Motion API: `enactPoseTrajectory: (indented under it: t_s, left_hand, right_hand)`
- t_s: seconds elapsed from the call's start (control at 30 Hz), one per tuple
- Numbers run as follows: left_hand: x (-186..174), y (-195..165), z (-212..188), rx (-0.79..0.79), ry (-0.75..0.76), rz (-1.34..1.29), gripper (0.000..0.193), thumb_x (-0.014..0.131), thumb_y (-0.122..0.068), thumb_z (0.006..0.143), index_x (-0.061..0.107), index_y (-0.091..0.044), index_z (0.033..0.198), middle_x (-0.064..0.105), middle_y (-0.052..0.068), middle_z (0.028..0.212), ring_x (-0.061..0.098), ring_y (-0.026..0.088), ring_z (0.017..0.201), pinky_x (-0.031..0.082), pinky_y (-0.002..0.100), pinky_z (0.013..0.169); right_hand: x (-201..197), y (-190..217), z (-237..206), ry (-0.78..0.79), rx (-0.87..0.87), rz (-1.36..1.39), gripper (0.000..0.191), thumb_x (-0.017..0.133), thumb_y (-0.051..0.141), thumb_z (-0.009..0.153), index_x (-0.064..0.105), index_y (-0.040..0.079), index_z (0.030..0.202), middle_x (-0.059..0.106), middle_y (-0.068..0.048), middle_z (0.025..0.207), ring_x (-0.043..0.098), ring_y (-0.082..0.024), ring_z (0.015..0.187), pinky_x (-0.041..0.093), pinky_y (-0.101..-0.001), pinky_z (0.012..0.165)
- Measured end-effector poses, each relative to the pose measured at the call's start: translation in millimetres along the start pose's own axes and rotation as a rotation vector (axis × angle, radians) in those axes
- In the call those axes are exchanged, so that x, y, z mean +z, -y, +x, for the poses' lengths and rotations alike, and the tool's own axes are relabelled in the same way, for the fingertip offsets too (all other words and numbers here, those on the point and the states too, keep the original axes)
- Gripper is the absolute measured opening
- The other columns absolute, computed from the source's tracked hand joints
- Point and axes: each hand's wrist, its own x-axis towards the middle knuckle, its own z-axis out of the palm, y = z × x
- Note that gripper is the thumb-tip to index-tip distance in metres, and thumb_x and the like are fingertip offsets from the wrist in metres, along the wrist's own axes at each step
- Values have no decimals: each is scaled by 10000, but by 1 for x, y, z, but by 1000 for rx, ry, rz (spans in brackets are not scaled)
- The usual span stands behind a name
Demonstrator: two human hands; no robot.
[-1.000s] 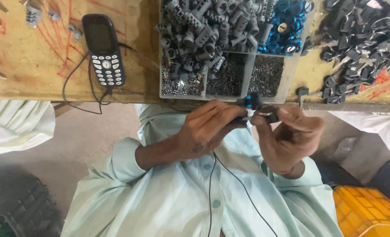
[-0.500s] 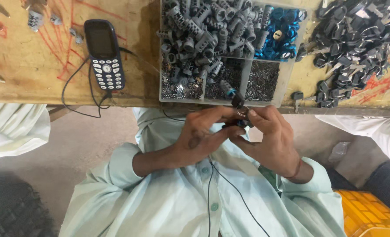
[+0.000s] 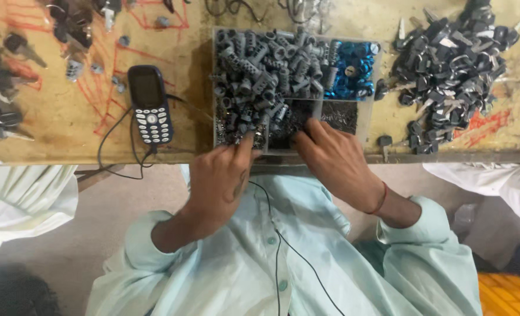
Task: The person sits at a workbench and assembles small plastic plug-like components. They pick small metal pins from a compartment tray, insert a pin into a plastic body, press it into place by hand, and set the finished piece aside, repeating this cycle with gray and blue plastic parts.
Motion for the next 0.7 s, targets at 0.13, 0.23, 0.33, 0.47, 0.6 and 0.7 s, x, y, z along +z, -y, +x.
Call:
enactPoseTrajectory:
  t_s: [0.13,0.23,0.33,0.47,0.6,0.7]
  left_hand:
    - [3,8,7,32,81,145,235,714,-121,859,684,-46,1080,660,92,672,698,283,674,522,425,537]
    - [2,12,10,90,145,194,221,715,-84,804,667,-33,1014,659,88,677,703,255,677,535,390,542]
    - [-2,13,11,108,150,188,186,717,-68,778,648,-35,947,660,78,678,699,245,686,534,384,551]
    - [-6,12,13,167,183,215,256,710,-26,707,613,-41,943,656,81,705,695,247,720,536,368,574]
    - [-12,7,12,143,191,158,268,696,17,704,583,-48,939,645,83,755,690,260,777,537,372,629]
    - [-15,2,5,122,-17,25,154,724,-56,937,573,-47,969,633,102,836,671,279,807,512,397,627]
  right_hand:
    - [-3,1,16,36,-22,-65,107,651,101,838,586,47,904,522,-102,922,627,-264,867,503,-400,622]
    - [-5,2,21,8,-38,-96,147,650,95,814,586,38,933,525,-104,920,625,-264,842,504,-396,619]
    - [0,0,21,-3,-12,-41,119,652,108,860,570,42,915,521,-102,911,622,-262,828,505,-408,623]
    - [5,-1,19,10,-3,-46,128,663,99,852,571,50,927,523,-105,923,626,-266,829,507,-407,619]
    - [2,1,21,-26,38,-8,153,696,132,889,581,49,946,522,-99,913,631,-274,800,489,-423,591]
    - [-1,1,21,-32,39,13,184,720,140,880,605,59,999,524,-110,921,626,-275,772,485,-423,578]
